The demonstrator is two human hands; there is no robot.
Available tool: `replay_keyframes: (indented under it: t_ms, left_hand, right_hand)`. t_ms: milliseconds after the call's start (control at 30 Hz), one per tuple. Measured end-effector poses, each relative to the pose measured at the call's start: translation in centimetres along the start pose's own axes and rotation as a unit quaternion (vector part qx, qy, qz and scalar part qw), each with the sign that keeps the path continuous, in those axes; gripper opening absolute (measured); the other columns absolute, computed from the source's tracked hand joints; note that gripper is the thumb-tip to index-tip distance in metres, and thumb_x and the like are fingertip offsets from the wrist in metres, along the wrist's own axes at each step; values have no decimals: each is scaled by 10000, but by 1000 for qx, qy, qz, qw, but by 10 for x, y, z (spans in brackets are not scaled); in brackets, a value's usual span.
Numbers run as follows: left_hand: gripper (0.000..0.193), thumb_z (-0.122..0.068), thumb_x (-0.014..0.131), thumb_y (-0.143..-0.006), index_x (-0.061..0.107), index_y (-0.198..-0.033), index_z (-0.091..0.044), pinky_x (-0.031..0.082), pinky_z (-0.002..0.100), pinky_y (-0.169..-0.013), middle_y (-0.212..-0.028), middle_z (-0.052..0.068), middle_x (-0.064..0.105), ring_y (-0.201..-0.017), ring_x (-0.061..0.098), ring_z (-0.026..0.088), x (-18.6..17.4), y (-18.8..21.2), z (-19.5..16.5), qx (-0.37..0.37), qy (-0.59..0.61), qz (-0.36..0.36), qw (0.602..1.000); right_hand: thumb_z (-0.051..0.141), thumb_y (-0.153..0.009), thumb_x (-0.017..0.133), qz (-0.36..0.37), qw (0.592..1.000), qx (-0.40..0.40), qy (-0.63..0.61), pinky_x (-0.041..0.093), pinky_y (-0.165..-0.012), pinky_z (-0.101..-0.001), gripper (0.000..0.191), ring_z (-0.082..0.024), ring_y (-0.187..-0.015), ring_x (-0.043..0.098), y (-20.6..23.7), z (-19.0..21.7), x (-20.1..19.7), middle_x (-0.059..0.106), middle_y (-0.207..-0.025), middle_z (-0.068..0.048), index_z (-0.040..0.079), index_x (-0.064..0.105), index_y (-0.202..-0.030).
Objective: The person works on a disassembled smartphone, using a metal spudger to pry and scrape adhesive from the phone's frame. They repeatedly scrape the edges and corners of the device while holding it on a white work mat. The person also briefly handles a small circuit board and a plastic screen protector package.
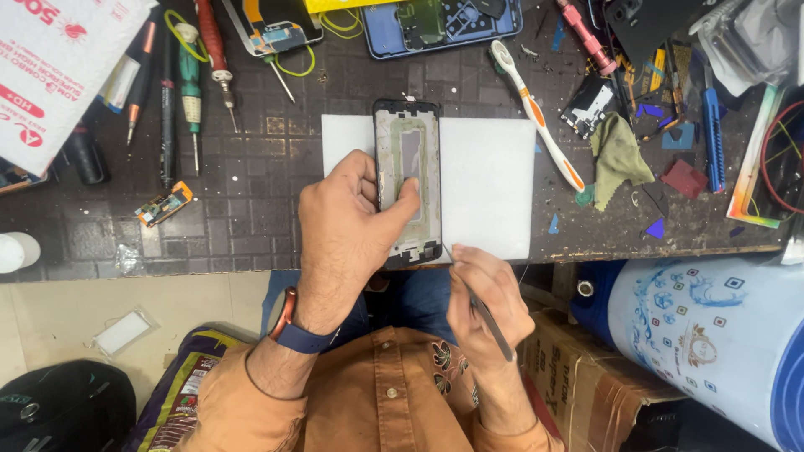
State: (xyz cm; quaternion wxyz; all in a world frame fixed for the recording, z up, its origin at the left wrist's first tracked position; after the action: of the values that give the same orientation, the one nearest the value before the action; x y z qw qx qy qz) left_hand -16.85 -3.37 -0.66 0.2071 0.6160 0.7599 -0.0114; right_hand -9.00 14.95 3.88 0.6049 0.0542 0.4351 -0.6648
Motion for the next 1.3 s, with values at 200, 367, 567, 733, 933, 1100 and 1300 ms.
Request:
replay_keyframes:
  t_ms: [200, 367, 567, 733, 933, 1100, 1300]
  left_hand:
    - [285, -261, 815, -830, 651, -818, -28, 531, 257, -466, -590, 40, 707, -491, 668, 79, 1, -1, 4, -13, -8, 11, 1000]
    - [275, -262, 817, -829, 659, -826, -37, 534, 255, -462, -587, 43, 706, -493, 675, 81, 0, -1, 3, -6, -11, 4, 1000]
    - [284, -261, 824, -827, 657, -821, -32, 540, 255, -473, -605, 46, 717, -506, 686, 81, -1, -1, 2, 0, -11, 2, 1000]
    - [273, -262, 820, -828, 668, -834, -36, 547, 252, -482, -617, 46, 723, -520, 694, 80, 0, -1, 2, -1, -7, 4, 1000]
    - [271, -260, 819, -830, 673, -835, -31, 544, 257, -487, -616, 48, 721, -517, 690, 83, -1, 0, 2, -3, -10, 2, 1000]
    - [271, -267, 816, -822, 676, -844, -36, 547, 260, -484, -611, 37, 717, -513, 686, 78, -1, -1, 2, -12, 3, 2, 1000]
    - [274, -271, 817, -824, 675, -835, -37, 548, 261, -488, -606, 39, 713, -512, 686, 85, -1, -1, 3, -11, -4, 3, 1000]
  right_hand:
    - [-126, -908, 734, 15, 1000, 17, 6, 604, -862, -332, 204, -273, -972, 750, -11, -5, 4, 741, -1032, -159, -12, 637, -1047]
    - [-122, -917, 730, 23, 999, 31, 0, 603, -865, -323, 203, -271, -971, 748, -10, -3, 1, 740, -1041, -166, -17, 629, -1059]
    - [-134, -917, 724, 15, 1000, 26, 1, 604, -858, -323, 192, -270, -967, 749, -16, -5, 5, 740, -1038, -171, -22, 644, -1050]
    - [-138, -914, 724, 22, 999, 39, -2, 610, -869, -310, 190, -261, -978, 750, -16, -1, 2, 739, -1037, -161, -30, 644, -1049]
    - [-151, -897, 726, 20, 999, 39, 7, 614, -847, -301, 211, -250, -967, 751, -25, -5, 7, 740, -1042, -158, -35, 664, -1062]
    - [-151, -899, 731, 23, 999, 41, 15, 603, -847, -301, 212, -239, -971, 743, -29, -1, 5, 738, -1043, -140, -29, 663, -1059]
    - [-137, -907, 729, 31, 997, 67, 28, 586, -787, -278, 185, -205, -884, 737, -33, -5, 7, 737, -1000, -129, -32, 691, -1054]
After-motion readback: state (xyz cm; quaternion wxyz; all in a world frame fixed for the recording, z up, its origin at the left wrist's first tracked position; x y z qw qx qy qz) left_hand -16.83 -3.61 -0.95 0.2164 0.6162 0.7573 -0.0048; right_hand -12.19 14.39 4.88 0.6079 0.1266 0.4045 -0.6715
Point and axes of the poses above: each hand's wrist, its own y-axis away from the middle knuckle, its own x-axis out of the palm, z = x × y, the point moved 9 cm from there along -y, towards the middle knuckle
